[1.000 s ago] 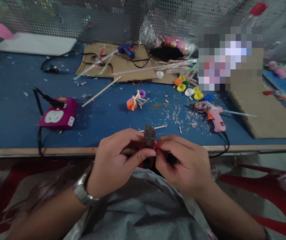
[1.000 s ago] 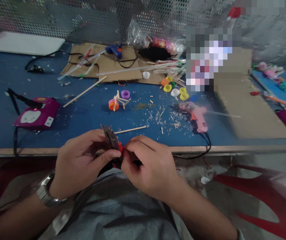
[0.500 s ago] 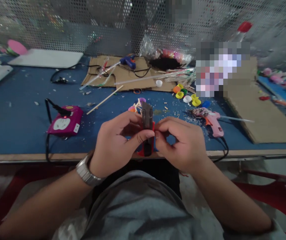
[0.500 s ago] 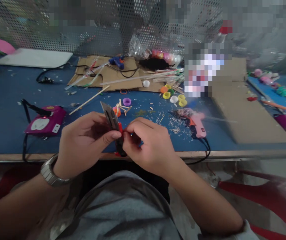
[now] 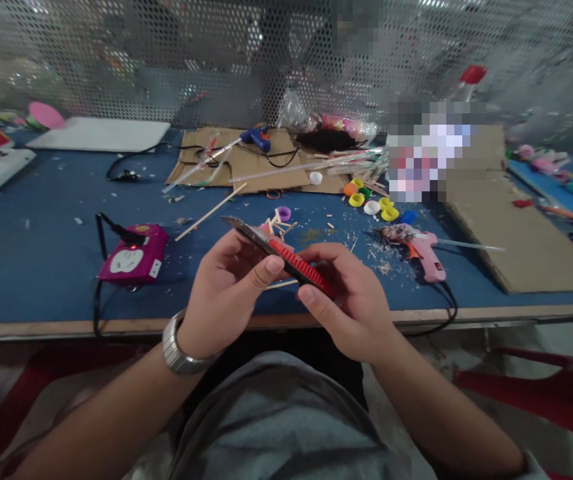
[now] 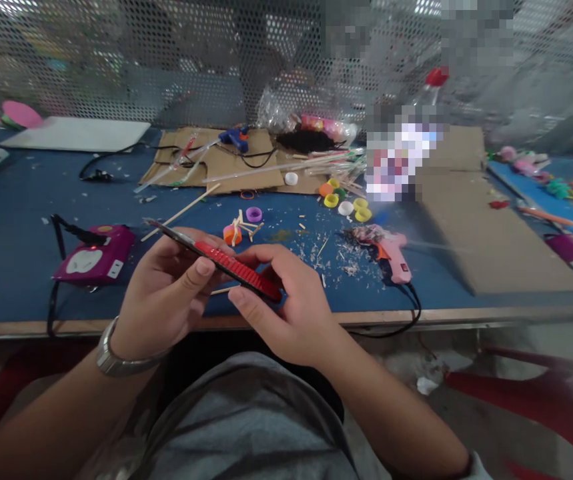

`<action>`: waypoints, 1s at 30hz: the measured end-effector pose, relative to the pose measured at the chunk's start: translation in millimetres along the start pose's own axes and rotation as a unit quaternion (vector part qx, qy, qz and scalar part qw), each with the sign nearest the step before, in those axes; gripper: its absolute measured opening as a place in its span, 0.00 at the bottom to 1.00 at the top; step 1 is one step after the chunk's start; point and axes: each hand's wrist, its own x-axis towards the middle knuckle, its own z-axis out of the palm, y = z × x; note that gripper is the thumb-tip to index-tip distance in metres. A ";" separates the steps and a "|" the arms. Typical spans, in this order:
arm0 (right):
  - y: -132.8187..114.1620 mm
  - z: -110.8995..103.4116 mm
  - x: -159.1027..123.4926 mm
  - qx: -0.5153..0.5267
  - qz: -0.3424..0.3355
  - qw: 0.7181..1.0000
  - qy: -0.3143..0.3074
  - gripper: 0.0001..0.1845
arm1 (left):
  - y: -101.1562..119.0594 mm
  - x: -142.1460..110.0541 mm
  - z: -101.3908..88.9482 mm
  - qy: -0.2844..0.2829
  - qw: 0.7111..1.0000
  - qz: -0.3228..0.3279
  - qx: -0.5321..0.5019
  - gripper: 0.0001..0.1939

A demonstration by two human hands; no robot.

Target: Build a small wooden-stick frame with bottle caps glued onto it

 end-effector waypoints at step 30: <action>-15.5 24.8 -19.1 -0.188 -0.131 0.964 0.136 0.14 | -7.2 -27.5 22.4 0.023 0.993 -0.033 -0.114 0.15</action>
